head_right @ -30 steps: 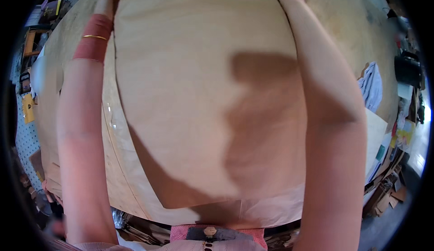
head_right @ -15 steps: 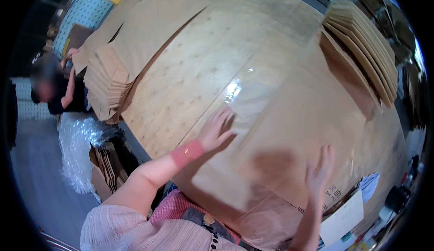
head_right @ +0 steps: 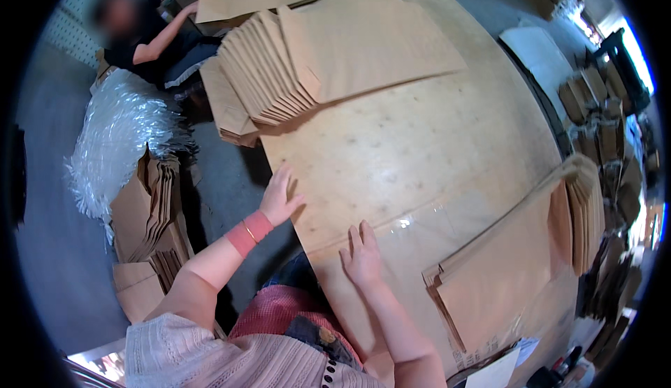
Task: The person stacks flat brown paper sheets on a workbench and secures them with white string. They use a brush to apply adhesive to the paper edges before wrapping the string around the stack to hold it together.
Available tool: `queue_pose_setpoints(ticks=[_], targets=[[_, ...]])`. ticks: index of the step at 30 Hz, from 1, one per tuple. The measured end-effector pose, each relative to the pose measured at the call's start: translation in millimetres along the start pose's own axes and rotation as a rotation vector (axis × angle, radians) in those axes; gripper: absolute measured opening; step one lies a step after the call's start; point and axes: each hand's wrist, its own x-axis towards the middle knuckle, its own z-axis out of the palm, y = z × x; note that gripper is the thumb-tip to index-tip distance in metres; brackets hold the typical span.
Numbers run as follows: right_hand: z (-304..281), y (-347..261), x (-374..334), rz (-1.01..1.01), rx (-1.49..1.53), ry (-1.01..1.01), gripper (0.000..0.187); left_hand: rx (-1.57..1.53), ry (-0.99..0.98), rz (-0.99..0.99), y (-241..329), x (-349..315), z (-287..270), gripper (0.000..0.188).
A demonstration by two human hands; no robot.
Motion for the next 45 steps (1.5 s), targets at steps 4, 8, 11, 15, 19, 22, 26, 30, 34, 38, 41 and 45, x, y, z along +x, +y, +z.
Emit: queue_pose_setpoints(ticks=[4,8,11,15,19,22,26,30,34,38,41,45], targets=[[40,-11,63,-0.081,-0.246,-0.050,0.066,-0.369,0.400,-0.155,-107,76,-33,0.079],[63,-3,71,-0.129,-0.463,-0.057,0.073,-1.068,0.486,-0.605,-153,152,-88,0.082],[68,-4,77,-0.117,-0.449,-0.048,0.076,-1.356,0.370,-0.577,-182,185,-111,0.084],[68,1,69,-0.105,-0.485,-0.060,0.078,-1.675,0.347,-0.694,-180,217,-114,0.087],[73,-2,77,-0.130,-0.475,-0.062,0.077,-1.511,0.215,-0.712,-220,232,-112,0.102],[70,1,73,-0.134,-0.535,-0.038,0.075,-1.451,0.119,-0.694,-200,238,-105,0.105],[61,-15,90,-0.134,-0.375,0.120,0.063,-1.354,0.023,-0.726,-212,234,-111,0.103],[24,-67,233,-0.343,-0.078,0.134,0.037,-1.289,-0.033,-0.736,-223,231,-115,0.099],[-3,-130,389,-0.211,0.106,0.397,0.044,-1.273,-0.060,-0.665,-218,238,-114,0.100],[0,-152,468,0.013,-0.147,0.244,0.037,-1.248,-0.044,-0.691,-216,238,-113,0.102],[11,-153,484,-0.025,-0.294,0.202,0.028,-1.211,-0.016,-0.702,-217,237,-109,0.103],[21,-152,465,-0.297,-0.287,0.369,0.021,-1.196,0.003,-0.722,-213,234,-111,0.105]])
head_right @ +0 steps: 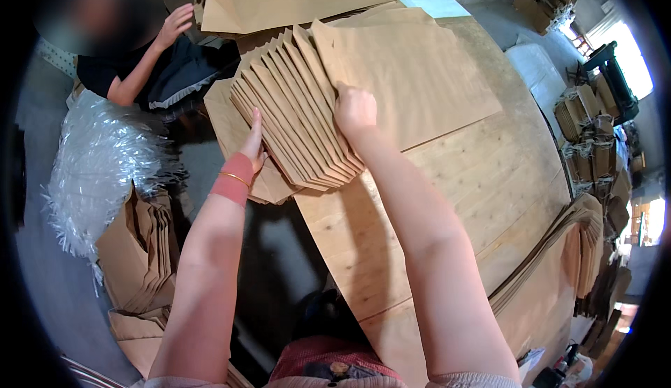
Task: The person stacks flat brown paper sheets on a workbench and secures them with white string. They use a brush to apply adhesive to the paper edges before wrapping the string around the stack to hold it together.
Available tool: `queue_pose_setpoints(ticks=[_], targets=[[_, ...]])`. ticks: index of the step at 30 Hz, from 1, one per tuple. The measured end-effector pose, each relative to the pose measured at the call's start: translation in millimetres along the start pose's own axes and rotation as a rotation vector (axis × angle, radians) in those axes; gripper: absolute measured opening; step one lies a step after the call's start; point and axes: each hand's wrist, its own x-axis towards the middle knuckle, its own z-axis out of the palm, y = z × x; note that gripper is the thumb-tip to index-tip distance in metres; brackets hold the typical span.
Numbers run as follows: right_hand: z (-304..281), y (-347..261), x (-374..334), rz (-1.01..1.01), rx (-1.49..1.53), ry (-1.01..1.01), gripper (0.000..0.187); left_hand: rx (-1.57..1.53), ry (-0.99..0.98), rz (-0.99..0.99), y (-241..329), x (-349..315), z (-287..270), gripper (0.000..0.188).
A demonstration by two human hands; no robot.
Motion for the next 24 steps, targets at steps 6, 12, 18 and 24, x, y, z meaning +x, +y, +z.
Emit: queue_pose_setpoints(ticks=[6,12,18,24], targets=[[-13,-15,-20,-0.174,0.207,0.070,0.031,0.070,0.034,0.034,0,4,-2,0.107],[-23,-21,-9,0.024,0.123,-0.269,0.058,0.107,0.054,0.021,13,-11,8,0.107],[-14,-30,-1,0.182,0.103,-0.466,0.073,0.028,-0.057,0.031,2,2,-9,0.098],[5,-18,-12,0.243,0.329,-0.353,0.079,-0.402,-0.068,0.231,-17,5,4,0.079]])
